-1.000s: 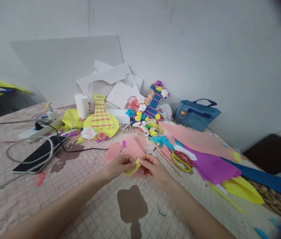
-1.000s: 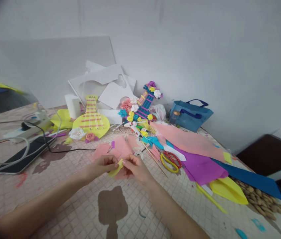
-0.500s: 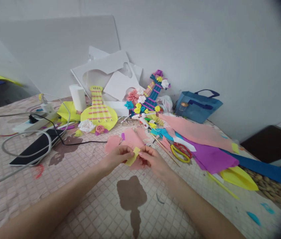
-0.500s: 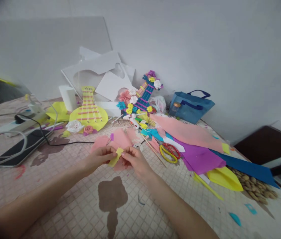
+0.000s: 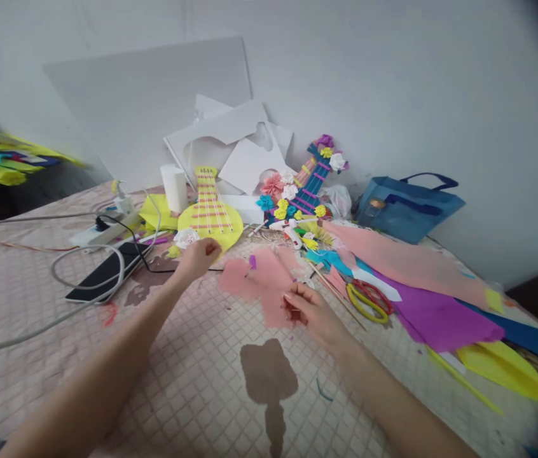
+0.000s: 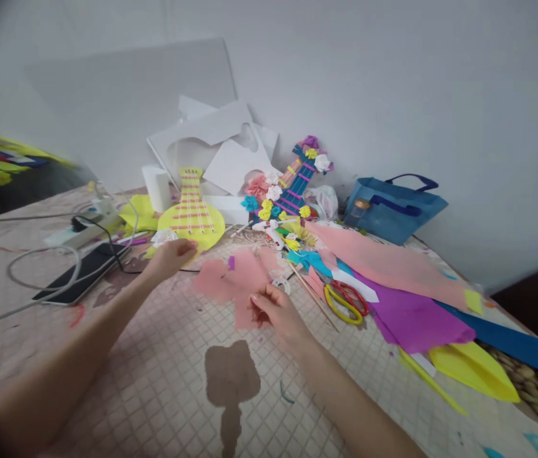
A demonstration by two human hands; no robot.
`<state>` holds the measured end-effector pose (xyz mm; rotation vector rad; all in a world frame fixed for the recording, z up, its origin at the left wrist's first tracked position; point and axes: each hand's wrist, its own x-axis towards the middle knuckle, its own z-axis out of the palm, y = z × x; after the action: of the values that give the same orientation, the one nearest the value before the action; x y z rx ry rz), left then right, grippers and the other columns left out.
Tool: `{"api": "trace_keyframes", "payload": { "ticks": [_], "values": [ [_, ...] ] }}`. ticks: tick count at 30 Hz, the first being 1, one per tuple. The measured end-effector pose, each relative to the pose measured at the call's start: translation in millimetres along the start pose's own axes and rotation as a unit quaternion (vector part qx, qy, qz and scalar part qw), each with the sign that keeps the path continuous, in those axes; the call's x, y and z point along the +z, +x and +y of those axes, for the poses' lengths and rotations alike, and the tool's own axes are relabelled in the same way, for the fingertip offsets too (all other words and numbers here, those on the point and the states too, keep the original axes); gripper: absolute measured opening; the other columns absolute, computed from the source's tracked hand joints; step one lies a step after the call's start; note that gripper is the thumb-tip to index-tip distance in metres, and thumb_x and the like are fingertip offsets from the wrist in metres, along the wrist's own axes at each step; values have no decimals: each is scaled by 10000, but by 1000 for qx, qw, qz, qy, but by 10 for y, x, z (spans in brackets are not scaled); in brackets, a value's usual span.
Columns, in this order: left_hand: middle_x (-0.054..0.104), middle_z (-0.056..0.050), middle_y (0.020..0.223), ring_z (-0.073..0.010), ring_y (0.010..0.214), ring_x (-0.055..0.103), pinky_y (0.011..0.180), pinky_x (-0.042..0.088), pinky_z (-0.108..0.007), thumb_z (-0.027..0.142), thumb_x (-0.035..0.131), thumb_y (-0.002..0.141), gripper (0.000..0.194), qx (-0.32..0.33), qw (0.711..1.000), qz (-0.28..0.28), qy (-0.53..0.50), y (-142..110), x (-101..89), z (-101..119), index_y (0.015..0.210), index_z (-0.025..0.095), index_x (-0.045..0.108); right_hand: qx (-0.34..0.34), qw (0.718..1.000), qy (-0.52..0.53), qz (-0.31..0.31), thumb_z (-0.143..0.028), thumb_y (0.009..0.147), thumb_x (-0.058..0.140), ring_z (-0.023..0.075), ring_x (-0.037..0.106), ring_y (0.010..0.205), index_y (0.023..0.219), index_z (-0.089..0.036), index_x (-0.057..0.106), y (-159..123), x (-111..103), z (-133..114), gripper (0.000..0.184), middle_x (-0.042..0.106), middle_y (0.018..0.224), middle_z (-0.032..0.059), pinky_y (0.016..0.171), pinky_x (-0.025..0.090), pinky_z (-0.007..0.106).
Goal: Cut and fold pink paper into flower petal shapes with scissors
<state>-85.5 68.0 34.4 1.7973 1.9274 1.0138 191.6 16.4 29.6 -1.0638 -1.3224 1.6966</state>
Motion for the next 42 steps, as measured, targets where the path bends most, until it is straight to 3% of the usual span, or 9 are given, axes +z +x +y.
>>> {"api": "trace_keyframes", "payload": {
  "ticks": [3,6,23,38,42],
  "values": [
    [562,-33,620,-161,601,490,547,291,-261,340,498,723,202,-17,997,47,65,91,-137,-175,643,165,559,0,1000,-6,-5,-428,707,675,79,496,517,732,-186,529,-1,-2,10,284,583,663,-18,463,341,201],
    [577,-35,626,-162,598,499,537,281,-259,362,502,732,220,-27,993,53,105,113,-155,-252,651,171,576,0,1000,-10,-3,-428,706,678,82,491,521,734,-188,531,0,-3,14,283,575,657,-18,468,344,203],
    [651,-99,765,-223,724,581,552,337,-262,360,468,772,253,-71,971,57,222,117,-116,-232,753,170,633,-2,1000,-17,-5,-439,697,678,84,496,515,722,-191,533,-12,7,-12,288,577,640,-21,471,350,212],
    [609,-86,681,-211,677,555,568,334,-276,327,493,744,207,-54,982,71,166,114,-119,-220,663,160,586,-2,1000,-16,-6,-418,728,661,80,517,541,748,-189,534,-7,-15,21,263,593,692,-17,494,391,207],
    [589,-39,655,-151,620,523,560,354,-251,385,496,758,256,-12,996,27,82,76,-101,-108,698,155,591,-9,1000,-21,-8,-421,730,659,81,514,540,736,-187,535,-2,-15,27,265,593,688,-17,492,388,208]
  ]
}}
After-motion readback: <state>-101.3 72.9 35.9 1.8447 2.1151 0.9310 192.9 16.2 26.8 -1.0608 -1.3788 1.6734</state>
